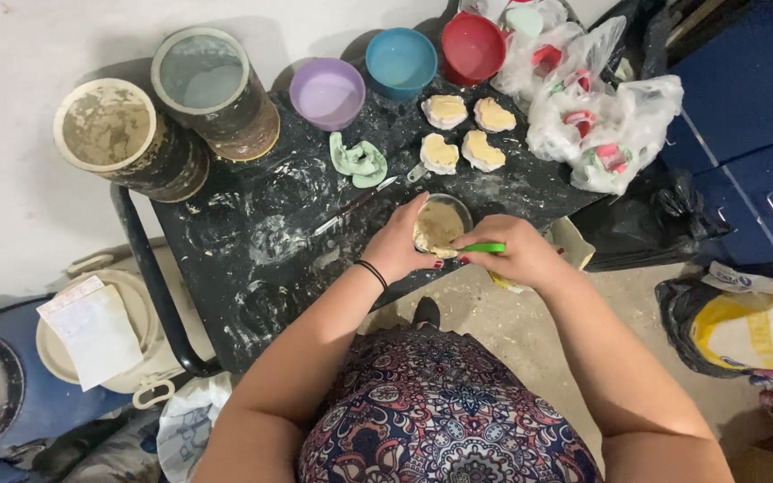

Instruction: Mixing dental stone in a bowl and applying it to dental impressions to create plaster models.

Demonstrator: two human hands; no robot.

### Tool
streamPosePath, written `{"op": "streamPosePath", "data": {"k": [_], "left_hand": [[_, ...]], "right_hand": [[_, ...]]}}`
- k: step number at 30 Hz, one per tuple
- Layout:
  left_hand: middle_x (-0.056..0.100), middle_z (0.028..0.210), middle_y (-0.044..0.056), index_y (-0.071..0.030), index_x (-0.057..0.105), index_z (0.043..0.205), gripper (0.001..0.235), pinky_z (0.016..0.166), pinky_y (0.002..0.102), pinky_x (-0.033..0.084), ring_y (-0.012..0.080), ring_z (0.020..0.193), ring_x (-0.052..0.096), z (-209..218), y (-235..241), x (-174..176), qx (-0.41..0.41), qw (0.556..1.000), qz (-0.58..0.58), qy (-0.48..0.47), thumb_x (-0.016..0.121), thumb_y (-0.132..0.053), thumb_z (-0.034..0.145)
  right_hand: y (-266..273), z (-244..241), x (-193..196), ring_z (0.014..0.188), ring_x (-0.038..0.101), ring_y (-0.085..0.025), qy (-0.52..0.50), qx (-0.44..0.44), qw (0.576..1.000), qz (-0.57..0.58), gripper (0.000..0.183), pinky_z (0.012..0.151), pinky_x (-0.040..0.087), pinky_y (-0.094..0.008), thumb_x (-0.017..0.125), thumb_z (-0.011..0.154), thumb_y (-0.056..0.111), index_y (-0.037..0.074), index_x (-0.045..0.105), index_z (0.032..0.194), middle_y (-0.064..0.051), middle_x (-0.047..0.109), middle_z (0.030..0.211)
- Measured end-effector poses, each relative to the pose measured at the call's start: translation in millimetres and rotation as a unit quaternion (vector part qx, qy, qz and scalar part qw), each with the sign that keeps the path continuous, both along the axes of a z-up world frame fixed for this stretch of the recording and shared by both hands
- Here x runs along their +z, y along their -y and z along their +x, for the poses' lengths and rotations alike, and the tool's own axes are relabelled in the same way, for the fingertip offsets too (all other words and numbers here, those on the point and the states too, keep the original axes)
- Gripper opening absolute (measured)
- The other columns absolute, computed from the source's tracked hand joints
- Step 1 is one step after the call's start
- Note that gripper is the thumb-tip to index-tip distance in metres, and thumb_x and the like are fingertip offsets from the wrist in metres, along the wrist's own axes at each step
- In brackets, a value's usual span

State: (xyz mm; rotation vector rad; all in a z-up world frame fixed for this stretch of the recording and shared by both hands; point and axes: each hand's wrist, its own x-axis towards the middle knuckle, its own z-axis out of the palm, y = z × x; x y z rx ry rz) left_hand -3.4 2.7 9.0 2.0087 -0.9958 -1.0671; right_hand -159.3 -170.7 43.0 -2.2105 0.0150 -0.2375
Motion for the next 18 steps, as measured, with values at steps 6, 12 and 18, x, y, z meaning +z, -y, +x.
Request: {"op": "streamPosePath", "data": {"k": [6,12,18], "left_hand": [[0.028,0.164,0.028,-0.019,0.014,0.167,0.110,0.115,0.053,0.049,0.0466,0.142,0.048,0,3,-6,0.005,1.000,0.008,-0.009,0.085,-0.027,0.084],[0.031,0.164,0.026,-0.022,0.017,0.167,0.102,0.118,0.051,0.045,0.0444,0.145,0.046,-1,0,-7,0.028,0.999,0.005,-0.022,0.080,-0.030,0.088],[0.044,0.158,0.020,-0.025,0.029,0.164,0.077,0.113,0.046,0.051,0.0373,0.141,0.053,-7,5,-2,0.043,0.999,0.016,0.019,0.068,-0.031,0.097]], "right_hand": [[28,33,-50,0.077,0.073,-0.032,0.021,0.064,0.997,-0.043,0.017,0.081,0.058,-0.045,0.076,0.093,0.009,0.006,0.082,0.109,-0.020,0.077,0.083],[49,19,-55,0.081,0.074,-0.038,-0.003,-0.001,1.000,-0.030,0.017,0.074,0.057,-0.049,0.080,0.091,0.020,0.012,0.083,0.105,-0.017,0.079,0.089],[26,12,-62,0.083,0.076,-0.034,-0.016,-0.037,0.999,0.024,0.014,0.075,0.058,-0.046,0.081,0.089,0.016,0.010,0.083,0.102,-0.014,0.081,0.090]]}}
